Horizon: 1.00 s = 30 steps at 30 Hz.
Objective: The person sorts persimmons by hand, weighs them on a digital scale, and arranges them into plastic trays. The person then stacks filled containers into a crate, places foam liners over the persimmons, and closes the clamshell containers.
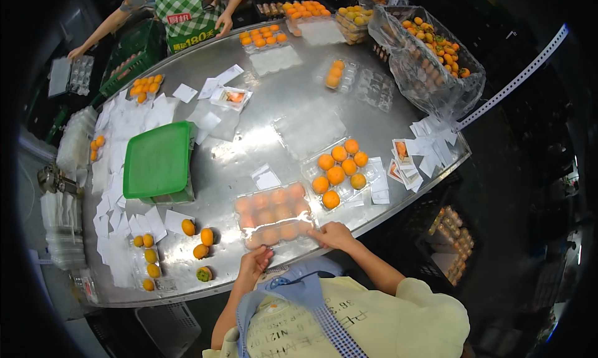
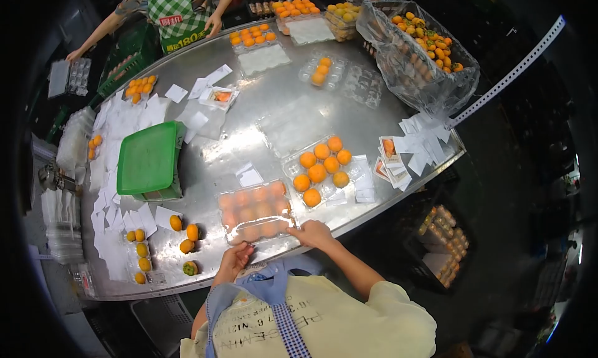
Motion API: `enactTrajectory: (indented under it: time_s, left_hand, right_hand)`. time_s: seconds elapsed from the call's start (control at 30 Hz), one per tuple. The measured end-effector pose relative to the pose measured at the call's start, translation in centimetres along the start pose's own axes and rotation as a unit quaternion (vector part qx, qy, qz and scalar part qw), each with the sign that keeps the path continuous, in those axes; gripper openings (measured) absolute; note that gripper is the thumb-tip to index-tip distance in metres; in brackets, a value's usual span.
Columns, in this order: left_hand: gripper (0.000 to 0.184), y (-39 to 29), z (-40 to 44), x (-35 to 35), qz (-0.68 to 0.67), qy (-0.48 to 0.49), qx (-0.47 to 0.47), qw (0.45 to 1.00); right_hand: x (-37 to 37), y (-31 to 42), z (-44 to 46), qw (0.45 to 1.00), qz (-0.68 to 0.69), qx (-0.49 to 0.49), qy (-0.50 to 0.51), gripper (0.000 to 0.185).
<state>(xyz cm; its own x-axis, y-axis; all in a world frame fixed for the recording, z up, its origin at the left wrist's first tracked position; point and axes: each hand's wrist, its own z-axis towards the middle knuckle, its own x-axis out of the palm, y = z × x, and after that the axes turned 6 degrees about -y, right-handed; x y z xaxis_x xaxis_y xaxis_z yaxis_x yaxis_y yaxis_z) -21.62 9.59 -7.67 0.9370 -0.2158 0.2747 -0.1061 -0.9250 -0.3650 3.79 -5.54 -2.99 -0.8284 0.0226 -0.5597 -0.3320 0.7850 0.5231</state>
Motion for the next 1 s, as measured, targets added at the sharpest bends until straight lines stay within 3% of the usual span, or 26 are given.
enactTrajectory:
  time_s: [0.13, 0.2, 0.3, 0.43, 0.67, 1.0]
  left_hand:
    - [0.02, 0.2, 0.4, 0.3, -0.019, -0.008, 0.005, 1.0]
    - [0.02, 0.4, 0.1, 0.7, -0.017, -0.02, 0.022, 0.999]
    - [0.02, 0.6, 0.0, 1.3, -0.028, -0.054, 0.05, 0.997]
    - [0.02, 0.6, 0.1, 1.8, -0.027, -0.072, 0.062, 0.995]
    - [0.017, 0.3, 0.3, 2.5, -0.044, -0.111, 0.07, 0.99]
    - [0.016, -0.2, 0.7, 3.0, -0.07, -0.132, 0.082, 0.985]
  right_hand:
    - [0.6, -0.7, -0.5, 0.979, 0.168, 0.057, 0.101, 0.065]
    - [1.7, -1.0, -0.8, 0.956, 0.237, 0.079, 0.152, 0.054]
    - [2.8, -0.4, -1.4, 0.863, 0.458, 0.099, 0.189, 0.047]
    - [5.3, 0.0, 0.1, 0.744, 0.627, 0.149, 0.174, 0.032]
    - [6.8, 0.7, 1.2, 0.7, 0.686, 0.152, 0.125, 0.017]
    - [7.2, 2.7, 1.9, 0.714, 0.686, 0.135, 0.047, 0.012]
